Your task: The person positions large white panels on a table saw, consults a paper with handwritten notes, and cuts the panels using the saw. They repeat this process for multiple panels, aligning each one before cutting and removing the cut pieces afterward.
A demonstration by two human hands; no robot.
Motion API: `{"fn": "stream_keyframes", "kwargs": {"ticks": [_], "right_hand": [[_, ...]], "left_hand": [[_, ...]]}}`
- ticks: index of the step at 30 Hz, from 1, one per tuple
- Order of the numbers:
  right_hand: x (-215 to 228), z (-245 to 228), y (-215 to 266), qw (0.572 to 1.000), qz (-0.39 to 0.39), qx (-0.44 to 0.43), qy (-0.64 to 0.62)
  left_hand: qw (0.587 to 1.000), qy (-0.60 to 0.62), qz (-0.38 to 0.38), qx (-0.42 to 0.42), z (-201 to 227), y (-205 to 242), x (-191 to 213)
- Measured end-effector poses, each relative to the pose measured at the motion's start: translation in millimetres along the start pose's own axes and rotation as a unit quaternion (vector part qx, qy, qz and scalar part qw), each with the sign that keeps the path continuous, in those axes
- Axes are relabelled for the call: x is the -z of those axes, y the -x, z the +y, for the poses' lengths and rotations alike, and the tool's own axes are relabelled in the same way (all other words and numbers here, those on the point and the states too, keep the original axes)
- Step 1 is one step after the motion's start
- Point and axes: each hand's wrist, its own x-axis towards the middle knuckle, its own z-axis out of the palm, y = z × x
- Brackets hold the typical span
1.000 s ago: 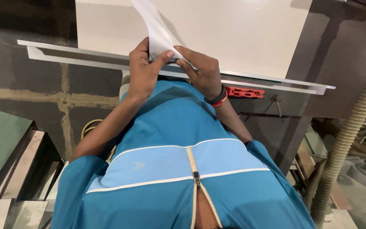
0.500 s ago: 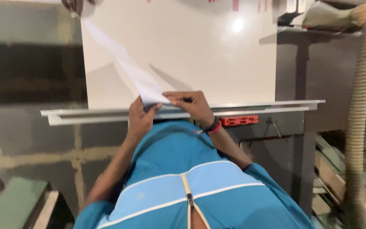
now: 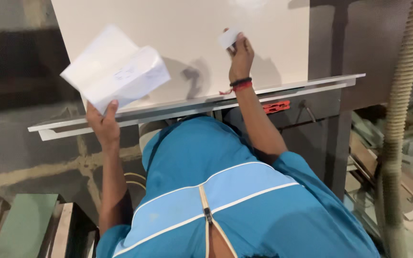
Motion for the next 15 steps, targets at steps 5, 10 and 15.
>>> {"fn": "stream_keyframes", "kwargs": {"ticks": [5,10,15], "right_hand": [[46,54,-63,0.908,0.351,0.151,0.172],[42,76,-71,0.894,0.363,0.168,0.204],[-80,119,-100,0.919,0.249,0.2,0.232]], "left_hand": [[0.996,-0.051,0.023,-0.063,-30,-4,31],[0.99,-0.114,0.022,-0.077,-42,-15,38],[0.984,-0.161,0.038,-0.063,-40,-22,23]]}}
